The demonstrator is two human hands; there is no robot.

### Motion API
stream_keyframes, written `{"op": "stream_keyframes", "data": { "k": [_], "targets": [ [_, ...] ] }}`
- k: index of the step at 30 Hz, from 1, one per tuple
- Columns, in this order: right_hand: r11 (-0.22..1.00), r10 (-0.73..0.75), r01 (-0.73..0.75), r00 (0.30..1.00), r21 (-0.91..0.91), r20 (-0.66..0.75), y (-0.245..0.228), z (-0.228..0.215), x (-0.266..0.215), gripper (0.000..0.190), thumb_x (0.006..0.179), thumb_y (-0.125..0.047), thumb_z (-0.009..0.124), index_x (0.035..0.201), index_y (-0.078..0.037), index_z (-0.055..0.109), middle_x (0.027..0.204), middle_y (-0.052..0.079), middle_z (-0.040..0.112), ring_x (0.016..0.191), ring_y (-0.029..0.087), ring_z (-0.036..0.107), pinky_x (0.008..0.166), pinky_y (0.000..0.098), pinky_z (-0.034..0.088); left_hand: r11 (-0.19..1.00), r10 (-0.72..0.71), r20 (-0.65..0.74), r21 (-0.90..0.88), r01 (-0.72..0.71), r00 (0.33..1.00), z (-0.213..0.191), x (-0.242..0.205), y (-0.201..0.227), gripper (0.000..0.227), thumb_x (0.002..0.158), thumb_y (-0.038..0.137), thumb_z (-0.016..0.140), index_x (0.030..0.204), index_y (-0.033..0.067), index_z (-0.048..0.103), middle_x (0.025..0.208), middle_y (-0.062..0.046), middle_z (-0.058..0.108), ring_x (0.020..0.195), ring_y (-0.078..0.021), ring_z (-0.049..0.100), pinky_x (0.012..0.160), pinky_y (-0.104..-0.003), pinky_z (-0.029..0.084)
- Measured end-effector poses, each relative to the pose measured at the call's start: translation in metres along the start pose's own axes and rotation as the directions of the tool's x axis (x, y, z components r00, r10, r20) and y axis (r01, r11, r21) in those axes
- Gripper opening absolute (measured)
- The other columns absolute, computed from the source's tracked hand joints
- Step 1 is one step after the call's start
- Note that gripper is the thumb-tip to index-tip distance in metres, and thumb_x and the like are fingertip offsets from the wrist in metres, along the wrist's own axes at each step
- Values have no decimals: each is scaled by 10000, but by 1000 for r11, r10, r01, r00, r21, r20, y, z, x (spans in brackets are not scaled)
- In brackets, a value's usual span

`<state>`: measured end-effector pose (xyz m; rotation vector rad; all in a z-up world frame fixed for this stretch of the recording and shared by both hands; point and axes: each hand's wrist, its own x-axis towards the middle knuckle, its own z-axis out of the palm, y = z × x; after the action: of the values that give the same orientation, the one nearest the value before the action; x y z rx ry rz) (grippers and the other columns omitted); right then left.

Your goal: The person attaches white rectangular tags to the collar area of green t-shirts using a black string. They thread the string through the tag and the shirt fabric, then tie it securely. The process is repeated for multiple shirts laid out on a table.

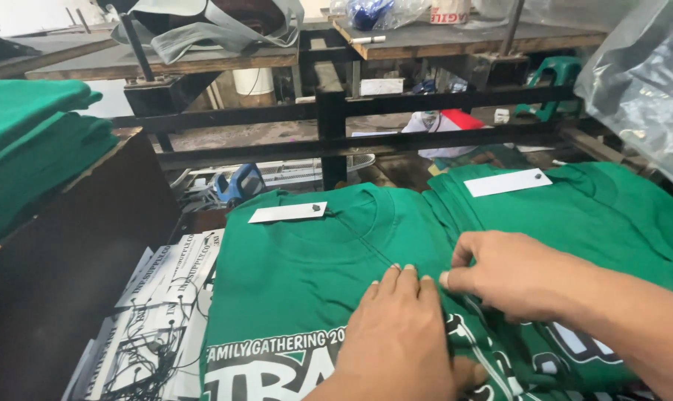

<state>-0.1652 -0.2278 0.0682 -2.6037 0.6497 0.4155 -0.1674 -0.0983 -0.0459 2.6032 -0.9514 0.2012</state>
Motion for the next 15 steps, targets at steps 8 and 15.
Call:
{"op": "stream_keyframes", "data": {
  "k": [8,15],
  "targets": [
    [996,43,-49,996,72,74,1,3,-19,310,954,-326,668,1228,-185,641,1075,106,748,744,248,756,626,354,565,995,75,-54,72,-71,996,-4,-14,11,765,761,625,732,1101,-50,611,1092,-206,581,1069,-396,501,892,-523,415],
    [917,47,-62,998,393,46,20,19,-2,174,986,-234,625,1098,-104,650,834,165,648,575,266,608,522,340,424,953,207,-114,247,-174,972,34,-21,-3,1095,624,547,808,1480,-15,421,1514,-388,391,1390,-536,366,1056,-711,273]
  ]
}}
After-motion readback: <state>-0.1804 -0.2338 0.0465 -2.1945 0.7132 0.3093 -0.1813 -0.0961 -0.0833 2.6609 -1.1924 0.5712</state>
